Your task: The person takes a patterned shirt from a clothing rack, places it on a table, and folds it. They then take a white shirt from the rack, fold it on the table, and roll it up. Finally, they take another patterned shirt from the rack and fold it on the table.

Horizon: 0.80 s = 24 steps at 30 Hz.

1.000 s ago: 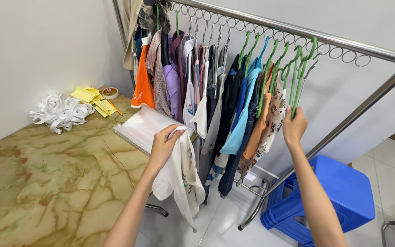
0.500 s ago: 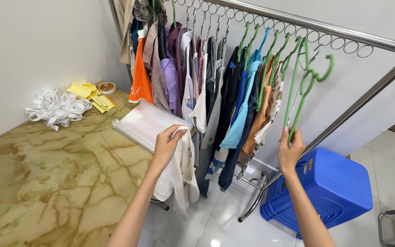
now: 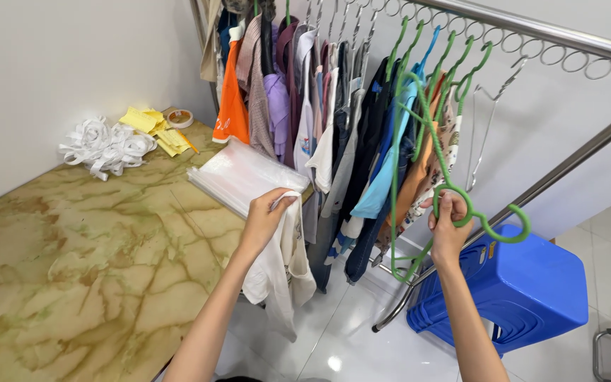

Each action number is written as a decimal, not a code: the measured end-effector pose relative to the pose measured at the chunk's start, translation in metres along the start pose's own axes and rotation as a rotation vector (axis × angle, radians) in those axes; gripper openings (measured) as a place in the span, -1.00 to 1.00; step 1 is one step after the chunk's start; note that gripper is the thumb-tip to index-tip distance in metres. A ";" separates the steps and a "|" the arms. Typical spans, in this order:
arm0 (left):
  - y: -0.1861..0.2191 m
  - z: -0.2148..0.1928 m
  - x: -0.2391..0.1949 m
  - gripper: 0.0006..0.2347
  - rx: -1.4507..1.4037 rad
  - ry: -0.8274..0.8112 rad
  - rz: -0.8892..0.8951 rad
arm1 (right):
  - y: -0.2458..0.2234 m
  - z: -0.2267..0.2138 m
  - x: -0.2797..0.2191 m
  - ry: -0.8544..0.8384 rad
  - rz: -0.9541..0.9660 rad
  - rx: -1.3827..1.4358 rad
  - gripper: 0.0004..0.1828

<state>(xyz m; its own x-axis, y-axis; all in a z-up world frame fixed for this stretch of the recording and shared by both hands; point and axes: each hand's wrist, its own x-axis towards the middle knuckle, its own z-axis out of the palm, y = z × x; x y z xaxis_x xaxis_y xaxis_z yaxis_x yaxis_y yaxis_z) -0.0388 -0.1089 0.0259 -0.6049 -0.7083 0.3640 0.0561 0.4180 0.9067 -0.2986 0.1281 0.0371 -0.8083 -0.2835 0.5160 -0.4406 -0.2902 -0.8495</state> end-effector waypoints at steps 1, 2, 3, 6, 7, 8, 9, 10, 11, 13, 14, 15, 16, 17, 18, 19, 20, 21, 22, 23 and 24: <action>0.006 0.000 0.001 -0.87 0.004 0.007 -0.009 | 0.000 0.002 0.003 -0.009 0.008 0.002 -0.77; 0.009 -0.002 -0.003 -0.87 0.030 -0.026 0.038 | 0.002 0.005 0.002 -0.084 0.053 0.123 -0.75; 0.013 -0.004 -0.007 -0.86 0.057 -0.059 0.084 | 0.004 0.009 0.000 -0.158 0.098 0.244 -0.72; 0.033 -0.009 -0.021 -0.83 0.109 -0.189 0.110 | 0.005 0.032 -0.007 -0.322 0.240 0.542 -0.52; 0.038 -0.015 -0.027 -0.83 0.119 -0.183 0.095 | 0.005 0.040 -0.012 -0.328 0.256 0.550 -0.52; 0.043 -0.018 -0.031 -0.82 0.142 -0.233 0.076 | 0.004 0.046 -0.014 -0.385 0.348 0.662 -0.48; 0.049 -0.021 -0.034 -0.81 0.165 -0.282 0.055 | 0.003 0.052 -0.015 -0.440 0.441 0.773 -0.43; 0.046 -0.024 -0.037 -0.81 0.168 -0.277 0.050 | 0.004 0.056 -0.019 -0.444 0.446 0.776 -0.43; 0.044 -0.027 -0.039 -0.82 0.188 -0.304 0.023 | 0.005 0.060 -0.021 -0.457 0.483 0.817 -0.47; 0.040 -0.033 -0.040 -0.82 0.212 -0.327 -0.011 | 0.008 0.069 -0.025 -0.473 0.526 0.862 -0.52; 0.038 -0.036 -0.042 -0.82 0.224 -0.347 -0.027 | 0.010 0.073 -0.028 -0.471 0.516 0.868 -0.53; 0.036 -0.039 -0.044 -0.81 0.236 -0.367 -0.042 | 0.012 0.076 -0.031 -0.469 0.506 0.875 -0.55; 0.038 -0.041 -0.045 -0.81 0.237 -0.366 -0.046 | 0.013 0.080 -0.036 -0.469 0.510 0.876 -0.55; 0.040 -0.042 -0.047 -0.80 0.246 -0.372 -0.051 | 0.013 0.085 -0.041 -0.469 0.507 0.894 -0.56; 0.043 -0.042 -0.048 -0.79 0.254 -0.379 -0.055 | 0.013 0.088 -0.046 -0.469 0.504 0.910 -0.57; 0.041 -0.042 -0.049 -0.79 0.255 -0.380 -0.058 | 0.014 0.091 -0.053 -0.468 0.507 0.911 -0.57; 0.040 -0.042 -0.049 -0.79 0.231 -0.372 -0.065 | 0.016 0.095 -0.059 -0.482 0.489 0.946 -0.58; 0.038 -0.041 -0.050 -0.79 0.207 -0.363 -0.072 | 0.017 0.098 -0.065 -0.495 0.470 0.982 -0.58; 0.034 -0.042 -0.049 -0.79 0.209 -0.360 -0.074 | 0.033 0.098 -0.070 -0.498 0.472 0.985 -0.58; 0.029 -0.043 -0.049 -0.81 0.145 -0.344 -0.072 | 0.048 0.098 -0.075 -0.478 0.466 0.968 -0.53; 0.025 -0.043 -0.048 -0.82 0.080 -0.326 -0.068 | 0.062 0.098 -0.078 -0.460 0.457 0.951 -0.48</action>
<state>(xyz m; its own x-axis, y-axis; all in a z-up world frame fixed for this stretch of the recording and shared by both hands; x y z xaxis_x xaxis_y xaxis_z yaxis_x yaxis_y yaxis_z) 0.0263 -0.0889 0.0399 -0.8277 -0.5226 0.2045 -0.0477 0.4286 0.9022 -0.2248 0.0426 -0.0453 -0.5110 -0.7902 0.3384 0.4883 -0.5908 -0.6422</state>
